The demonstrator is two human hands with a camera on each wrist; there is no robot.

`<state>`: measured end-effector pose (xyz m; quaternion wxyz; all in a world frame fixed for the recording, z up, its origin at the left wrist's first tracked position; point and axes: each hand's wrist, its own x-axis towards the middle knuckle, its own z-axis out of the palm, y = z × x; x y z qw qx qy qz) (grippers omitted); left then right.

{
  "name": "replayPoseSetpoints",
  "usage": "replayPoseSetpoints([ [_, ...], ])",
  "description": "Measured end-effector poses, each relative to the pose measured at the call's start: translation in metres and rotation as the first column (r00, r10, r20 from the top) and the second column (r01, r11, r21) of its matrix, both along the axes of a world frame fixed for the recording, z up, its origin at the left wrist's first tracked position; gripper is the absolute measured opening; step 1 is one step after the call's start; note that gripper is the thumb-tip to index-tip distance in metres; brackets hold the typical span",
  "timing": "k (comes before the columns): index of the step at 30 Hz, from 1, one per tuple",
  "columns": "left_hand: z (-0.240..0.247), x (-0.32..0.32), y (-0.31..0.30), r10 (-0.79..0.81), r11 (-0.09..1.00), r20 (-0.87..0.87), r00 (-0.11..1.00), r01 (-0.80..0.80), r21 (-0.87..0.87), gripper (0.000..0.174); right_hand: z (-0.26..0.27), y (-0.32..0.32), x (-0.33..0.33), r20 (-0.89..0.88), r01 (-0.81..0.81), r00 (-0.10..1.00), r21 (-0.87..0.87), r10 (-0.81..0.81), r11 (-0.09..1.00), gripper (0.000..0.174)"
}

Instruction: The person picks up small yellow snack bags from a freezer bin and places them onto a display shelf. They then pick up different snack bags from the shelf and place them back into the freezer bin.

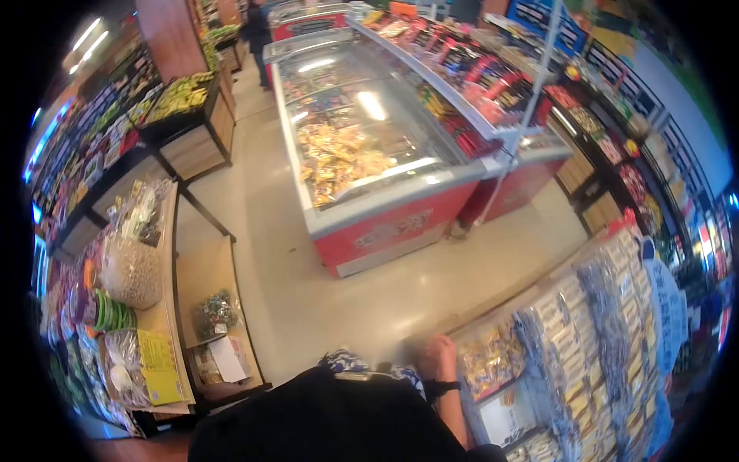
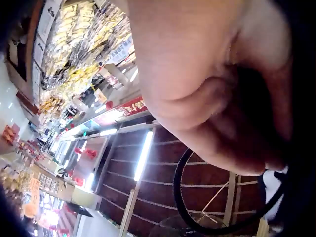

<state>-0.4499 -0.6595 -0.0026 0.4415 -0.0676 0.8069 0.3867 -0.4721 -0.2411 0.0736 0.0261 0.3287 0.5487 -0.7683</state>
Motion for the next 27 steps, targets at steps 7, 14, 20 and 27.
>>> replayPoseSetpoints([
  [7,-0.014,0.014,-0.062,0.164,0.986,0.086,0.983,-0.164,-0.008,0.025,-0.007,-0.072,-0.031,0.049,-0.141,0.988,-0.067,0.145,0.988,0.018],
  [14,-0.023,-0.020,-0.065,0.246,0.966,0.127,0.961,-0.253,0.046,0.025,-0.025,-0.117,-0.069,0.075,-0.205,0.975,-0.040,0.207,0.978,0.018],
  [20,-0.023,-0.082,-0.057,0.273,0.951,0.106,0.956,-0.285,0.121,0.025,-0.047,-0.136,-0.130,0.176,-0.263,0.944,-0.112,0.280,0.958,0.014],
  [27,-0.009,-0.159,-0.083,0.302,0.944,0.071,0.951,-0.308,0.119,0.026,-0.046,-0.176,-0.235,0.172,-0.412,0.894,-0.049,0.414,0.910,0.017],
])
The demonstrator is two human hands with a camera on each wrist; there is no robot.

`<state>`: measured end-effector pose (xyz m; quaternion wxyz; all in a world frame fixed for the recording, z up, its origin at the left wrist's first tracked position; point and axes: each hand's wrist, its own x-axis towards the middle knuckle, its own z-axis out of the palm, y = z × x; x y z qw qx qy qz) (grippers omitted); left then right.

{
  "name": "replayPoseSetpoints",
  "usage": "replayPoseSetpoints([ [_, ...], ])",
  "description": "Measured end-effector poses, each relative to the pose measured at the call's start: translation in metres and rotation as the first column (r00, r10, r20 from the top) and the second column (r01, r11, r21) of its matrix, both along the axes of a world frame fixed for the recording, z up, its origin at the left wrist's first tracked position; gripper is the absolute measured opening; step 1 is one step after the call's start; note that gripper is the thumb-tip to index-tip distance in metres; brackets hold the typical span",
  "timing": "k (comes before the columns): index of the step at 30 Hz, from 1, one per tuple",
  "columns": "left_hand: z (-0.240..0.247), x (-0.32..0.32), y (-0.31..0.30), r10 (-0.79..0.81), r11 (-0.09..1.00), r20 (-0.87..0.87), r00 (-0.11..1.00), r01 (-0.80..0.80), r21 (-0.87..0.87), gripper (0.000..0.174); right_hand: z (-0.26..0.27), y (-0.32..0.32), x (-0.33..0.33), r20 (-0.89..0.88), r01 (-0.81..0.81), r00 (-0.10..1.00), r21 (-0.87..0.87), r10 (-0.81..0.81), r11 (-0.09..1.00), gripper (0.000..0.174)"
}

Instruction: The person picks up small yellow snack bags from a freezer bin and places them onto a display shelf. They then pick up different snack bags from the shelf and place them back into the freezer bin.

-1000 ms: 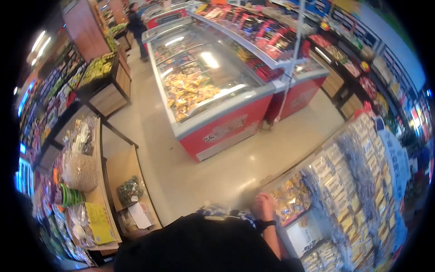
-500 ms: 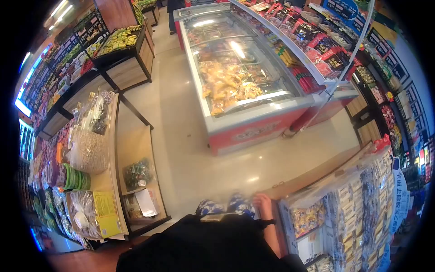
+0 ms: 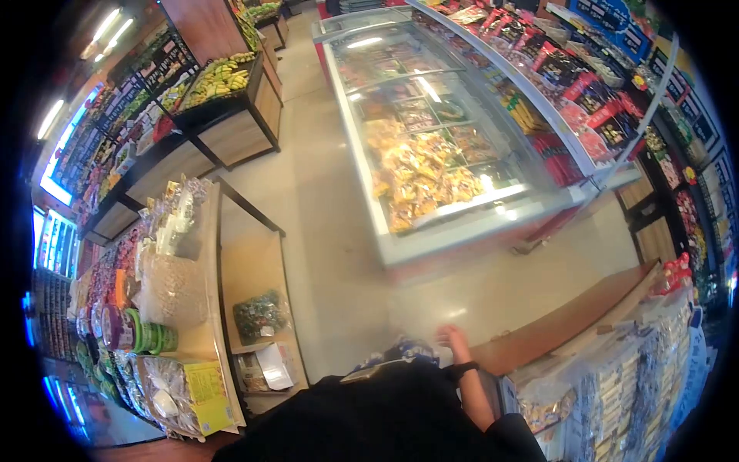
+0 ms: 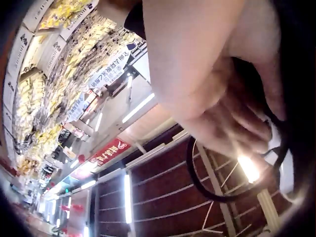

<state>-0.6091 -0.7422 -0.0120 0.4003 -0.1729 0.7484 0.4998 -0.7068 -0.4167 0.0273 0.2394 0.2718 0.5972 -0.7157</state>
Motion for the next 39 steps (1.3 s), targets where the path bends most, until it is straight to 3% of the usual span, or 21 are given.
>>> replayPoseSetpoints([
  [10,0.020,-0.092,-0.067,0.001,0.990,0.047,0.999,0.006,-0.142,0.026,-0.010,-0.055,-0.188,-0.193,-0.107,0.975,0.028,0.111,0.994,0.019],
  [12,0.021,-0.114,-0.077,-0.024,0.988,0.042,0.999,0.030,-0.155,0.026,0.004,-0.062,-0.216,-0.240,-0.055,0.969,-0.003,0.053,0.998,0.018],
  [20,0.035,-0.230,-0.104,-0.150,0.977,0.022,0.988,0.152,-0.150,0.026,0.025,-0.065,-0.234,-0.123,0.044,0.991,-0.054,-0.050,0.998,0.017],
  [25,0.040,-0.317,-0.138,-0.296,0.940,0.049,0.954,0.300,-0.163,0.026,0.027,-0.073,-0.269,-0.164,0.245,0.955,-0.044,-0.249,0.968,0.016],
  [31,0.043,-0.438,-0.183,-0.514,0.843,0.063,0.856,0.517,-0.147,0.027,0.037,-0.107,-0.351,-0.231,0.389,0.893,-0.040,-0.388,0.920,0.017],
  [33,0.045,-0.484,-0.189,-0.575,0.809,0.032,0.818,0.574,-0.129,0.027,0.041,-0.120,-0.379,-0.324,0.457,0.838,-0.024,-0.439,0.889,0.018],
  [35,0.054,-0.535,-0.187,-0.652,0.756,-0.040,0.757,0.646,-0.105,0.027,0.044,-0.129,-0.408,-0.316,0.445,0.855,0.037,-0.412,0.895,0.018],
  [36,0.057,-0.559,-0.183,-0.688,0.725,-0.084,0.720,0.682,-0.090,0.027,0.055,-0.136,-0.424,-0.295,0.448,0.873,0.164,-0.390,0.879,0.020],
  [38,0.067,-0.611,-0.166,-0.768,0.627,-0.211,0.604,0.777,-0.056,0.027,-0.004,-0.135,-0.446,-0.467,0.504,0.823,0.336,-0.324,0.796,0.029],
  [39,0.073,-0.637,-0.153,-0.793,0.564,-0.299,0.531,0.825,-0.029,0.027,0.032,-0.146,-0.456,-0.468,0.521,0.807,0.277,-0.360,0.807,0.033],
])
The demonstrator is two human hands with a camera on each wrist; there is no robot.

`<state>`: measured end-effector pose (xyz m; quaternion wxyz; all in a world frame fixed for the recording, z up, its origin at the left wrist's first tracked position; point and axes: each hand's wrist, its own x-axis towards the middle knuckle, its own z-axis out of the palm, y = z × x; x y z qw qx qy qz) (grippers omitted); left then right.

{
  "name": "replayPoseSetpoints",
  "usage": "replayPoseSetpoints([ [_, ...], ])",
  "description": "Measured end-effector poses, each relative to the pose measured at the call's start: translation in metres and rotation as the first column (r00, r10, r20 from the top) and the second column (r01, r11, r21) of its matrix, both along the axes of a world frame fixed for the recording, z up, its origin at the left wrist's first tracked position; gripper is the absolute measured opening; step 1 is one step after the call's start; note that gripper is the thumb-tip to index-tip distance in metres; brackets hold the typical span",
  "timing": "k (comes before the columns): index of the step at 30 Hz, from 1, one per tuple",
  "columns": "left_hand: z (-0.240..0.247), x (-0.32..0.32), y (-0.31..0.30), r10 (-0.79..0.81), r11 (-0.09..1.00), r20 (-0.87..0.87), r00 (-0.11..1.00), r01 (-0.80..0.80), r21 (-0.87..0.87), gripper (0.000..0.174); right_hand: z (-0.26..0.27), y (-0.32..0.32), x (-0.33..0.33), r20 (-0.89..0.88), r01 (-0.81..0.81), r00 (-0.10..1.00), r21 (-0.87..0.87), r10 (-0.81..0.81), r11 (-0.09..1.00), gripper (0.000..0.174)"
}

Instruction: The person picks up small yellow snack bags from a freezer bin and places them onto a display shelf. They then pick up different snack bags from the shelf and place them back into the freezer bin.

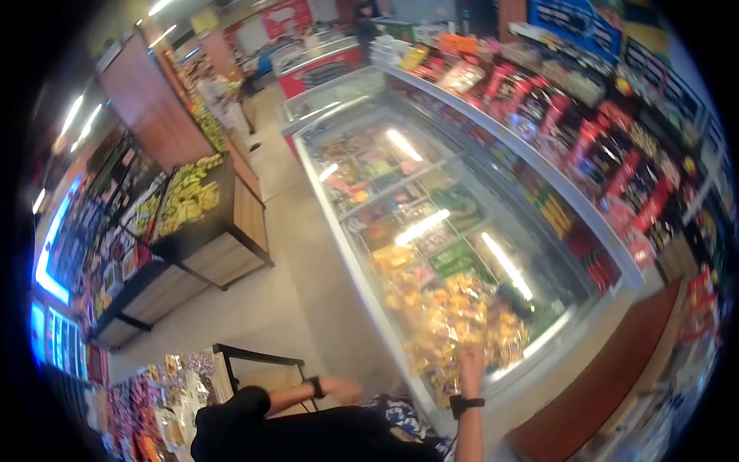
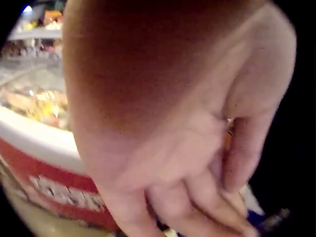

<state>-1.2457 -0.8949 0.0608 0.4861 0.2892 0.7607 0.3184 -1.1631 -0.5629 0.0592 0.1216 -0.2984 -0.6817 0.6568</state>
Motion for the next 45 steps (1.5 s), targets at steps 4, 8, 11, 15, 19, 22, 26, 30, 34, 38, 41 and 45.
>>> replayPoseSetpoints([
  [4,0.060,-0.081,0.099,0.518,0.599,0.468,0.717,-0.694,0.401,0.025,-0.042,-0.001,-0.026,0.020,-0.024,0.999,-0.052,0.026,0.998,0.039],
  [8,-0.045,-0.100,0.179,0.696,0.667,-0.130,0.706,-0.570,0.480,0.044,-0.039,-0.016,-0.032,0.062,0.067,0.995,0.210,-0.082,0.975,0.030],
  [11,-0.005,-0.083,0.174,0.452,0.834,-0.048,0.891,-0.402,0.378,0.057,-0.024,-0.021,-0.037,0.183,0.020,0.982,0.120,-0.042,0.993,0.026],
  [15,0.016,-0.060,0.158,0.540,0.768,-0.012,0.841,-0.487,0.415,0.045,0.013,-0.043,-0.025,0.048,0.056,0.997,0.064,-0.059,0.996,0.021],
  [19,0.057,-0.031,0.130,0.572,0.696,0.320,0.755,-0.653,0.297,0.032,0.005,-0.055,0.014,0.064,0.154,0.986,-0.058,-0.151,0.986,0.019],
  [22,0.036,-0.005,0.131,0.477,0.738,0.141,0.867,-0.483,0.471,0.026,0.051,-0.063,0.061,0.099,0.219,0.975,-0.256,-0.199,0.942,0.016],
  [26,0.050,0.045,0.139,0.242,0.856,0.327,0.913,-0.360,0.371,0.028,0.032,-0.062,0.146,0.047,0.291,0.956,-0.240,-0.288,0.926,0.014],
  [30,0.066,0.118,0.162,-0.048,0.912,0.173,0.984,-0.027,0.409,0.027,0.013,-0.078,0.254,0.047,0.470,0.878,-0.270,-0.476,0.840,0.014],
  [34,0.007,0.200,0.180,-0.230,0.886,0.144,0.962,0.146,0.441,0.025,0.002,-0.097,0.352,0.090,0.684,0.714,-0.303,-0.695,0.663,0.011],
  [38,0.055,0.310,0.215,-0.381,0.896,0.213,0.900,0.301,0.326,0.024,-0.050,-0.128,0.455,0.185,0.798,0.572,0.101,-0.799,0.594,0.019],
  [41,0.063,0.382,0.228,-0.405,0.911,0.369,0.837,0.334,0.242,0.023,0.013,-0.143,0.517,0.030,0.906,0.411,-0.124,-0.911,0.404,0.012],
  [45,0.068,0.437,0.244,-0.570,0.822,0.344,0.746,0.509,0.257,0.022,0.024,-0.153,0.570,0.012,0.948,0.183,-0.267,-0.983,0.174,0.014],
])
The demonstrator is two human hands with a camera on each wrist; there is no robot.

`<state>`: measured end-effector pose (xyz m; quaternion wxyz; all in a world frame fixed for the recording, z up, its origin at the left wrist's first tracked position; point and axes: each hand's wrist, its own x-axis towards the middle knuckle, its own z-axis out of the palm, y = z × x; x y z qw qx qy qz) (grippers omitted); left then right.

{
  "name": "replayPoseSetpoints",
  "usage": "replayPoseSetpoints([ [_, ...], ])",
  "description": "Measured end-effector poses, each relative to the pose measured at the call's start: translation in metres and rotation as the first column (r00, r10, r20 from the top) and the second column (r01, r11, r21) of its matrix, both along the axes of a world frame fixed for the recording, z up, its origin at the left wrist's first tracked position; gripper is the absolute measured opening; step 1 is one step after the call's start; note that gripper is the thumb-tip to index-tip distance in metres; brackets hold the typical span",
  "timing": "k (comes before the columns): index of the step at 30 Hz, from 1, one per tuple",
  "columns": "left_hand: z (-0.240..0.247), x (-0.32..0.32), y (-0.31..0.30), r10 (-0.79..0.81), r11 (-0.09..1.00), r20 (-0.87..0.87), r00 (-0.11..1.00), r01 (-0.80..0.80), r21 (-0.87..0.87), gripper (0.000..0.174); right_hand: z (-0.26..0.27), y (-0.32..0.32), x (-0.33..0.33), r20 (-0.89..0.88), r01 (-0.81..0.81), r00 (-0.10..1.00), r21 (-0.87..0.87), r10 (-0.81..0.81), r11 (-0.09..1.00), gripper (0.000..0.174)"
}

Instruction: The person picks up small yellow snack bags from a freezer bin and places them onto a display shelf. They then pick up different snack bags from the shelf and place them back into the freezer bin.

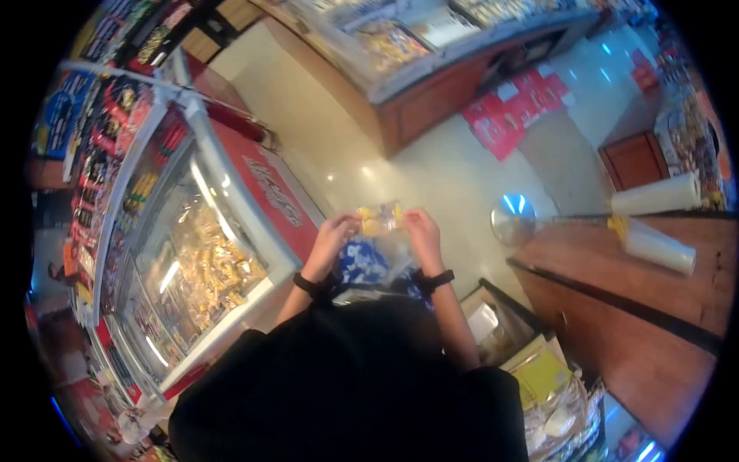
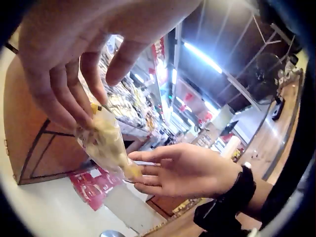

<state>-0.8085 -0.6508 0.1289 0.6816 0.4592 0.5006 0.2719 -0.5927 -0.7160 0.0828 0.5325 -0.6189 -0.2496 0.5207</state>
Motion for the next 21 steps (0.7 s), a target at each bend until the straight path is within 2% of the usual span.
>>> replayPoseSetpoints([
  [2,0.023,0.033,0.009,-0.099,0.994,-0.021,0.995,0.100,0.047,0.021,0.005,-0.002,0.022,-0.014,0.096,0.995,0.041,-0.095,0.995,0.017],
  [5,0.010,0.060,0.026,-0.184,0.979,-0.061,0.981,0.189,0.078,0.020,0.003,0.007,0.039,0.119,0.136,0.983,0.038,-0.139,0.990,0.019],
  [8,0.003,0.087,0.057,-0.190,0.981,-0.107,0.976,0.194,0.030,0.021,-0.002,0.027,0.057,0.305,0.147,0.940,0.037,-0.152,0.988,0.020],
  [10,0.001,0.105,0.085,-0.201,0.979,-0.061,0.978,0.198,-0.053,0.021,-0.006,0.044,0.072,0.220,0.160,0.963,-0.002,-0.156,0.987,0.020],
  [14,0.014,0.140,0.151,-0.200,0.979,0.042,0.979,0.202,-0.029,0.022,0.016,0.093,0.103,0.164,0.143,0.977,-0.048,-0.133,0.989,0.022],
  [17,0.009,0.163,0.197,-0.175,0.984,0.029,0.984,0.174,0.049,0.021,0.034,0.140,0.127,0.162,0.080,0.984,-0.035,-0.073,0.996,0.022],
  [21,0.018,0.187,0.253,-0.196,0.973,0.021,0.980,0.192,0.128,0.021,0.039,0.203,0.158,0.279,0.032,0.960,0.007,-0.033,0.999,0.019],
])
